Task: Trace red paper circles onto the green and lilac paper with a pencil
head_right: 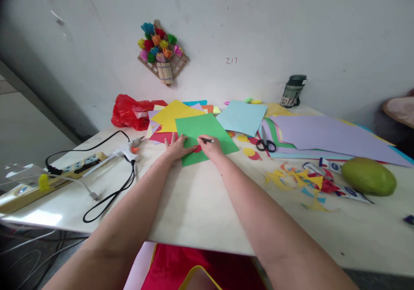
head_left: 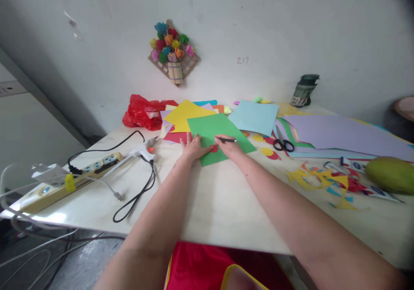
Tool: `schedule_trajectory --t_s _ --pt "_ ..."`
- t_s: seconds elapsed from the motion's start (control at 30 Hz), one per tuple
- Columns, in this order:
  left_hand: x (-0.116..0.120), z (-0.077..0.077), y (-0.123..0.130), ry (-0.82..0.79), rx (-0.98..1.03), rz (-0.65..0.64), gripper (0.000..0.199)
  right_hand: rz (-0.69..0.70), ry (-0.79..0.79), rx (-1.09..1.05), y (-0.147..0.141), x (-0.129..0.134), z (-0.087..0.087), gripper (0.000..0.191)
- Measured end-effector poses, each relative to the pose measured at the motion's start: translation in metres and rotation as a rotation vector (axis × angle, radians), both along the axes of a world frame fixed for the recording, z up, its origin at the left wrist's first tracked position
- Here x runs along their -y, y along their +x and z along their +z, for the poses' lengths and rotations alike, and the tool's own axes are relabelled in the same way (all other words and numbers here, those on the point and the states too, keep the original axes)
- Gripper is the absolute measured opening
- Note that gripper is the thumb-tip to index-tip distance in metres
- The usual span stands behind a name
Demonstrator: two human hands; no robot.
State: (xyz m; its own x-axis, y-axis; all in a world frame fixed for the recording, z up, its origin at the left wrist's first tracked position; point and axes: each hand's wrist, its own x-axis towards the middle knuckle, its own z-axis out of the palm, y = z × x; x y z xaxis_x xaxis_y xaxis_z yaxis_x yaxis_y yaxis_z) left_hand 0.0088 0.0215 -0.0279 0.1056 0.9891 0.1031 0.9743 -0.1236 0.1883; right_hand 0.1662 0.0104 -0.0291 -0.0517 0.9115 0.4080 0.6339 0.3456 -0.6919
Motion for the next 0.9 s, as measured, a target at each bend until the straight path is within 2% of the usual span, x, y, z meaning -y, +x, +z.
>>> schedule_trajectory --t_s 0.23,0.5,0.67,0.9 --pt "-0.0002 -0.0011 0.0005 0.008 0.011 0.011 0.075 0.041 0.007 -0.119 0.0004 0.0014 0.0014 0.021" --pt "0.0026 0.0033 0.0023 -0.005 0.019 0.034 0.083 0.004 -0.007 -0.33 -0.0005 -0.0013 0.0026 0.021" --pt "0.0012 0.0025 0.0025 -0.003 0.004 0.051 0.078 -0.016 -0.06 -0.151 -0.0043 0.0007 0.0029 0.035" --pt "0.0062 0.0046 0.0052 0.015 0.017 0.028 0.074 -0.059 -0.076 0.025 -0.0038 0.0013 0.0048 0.038"
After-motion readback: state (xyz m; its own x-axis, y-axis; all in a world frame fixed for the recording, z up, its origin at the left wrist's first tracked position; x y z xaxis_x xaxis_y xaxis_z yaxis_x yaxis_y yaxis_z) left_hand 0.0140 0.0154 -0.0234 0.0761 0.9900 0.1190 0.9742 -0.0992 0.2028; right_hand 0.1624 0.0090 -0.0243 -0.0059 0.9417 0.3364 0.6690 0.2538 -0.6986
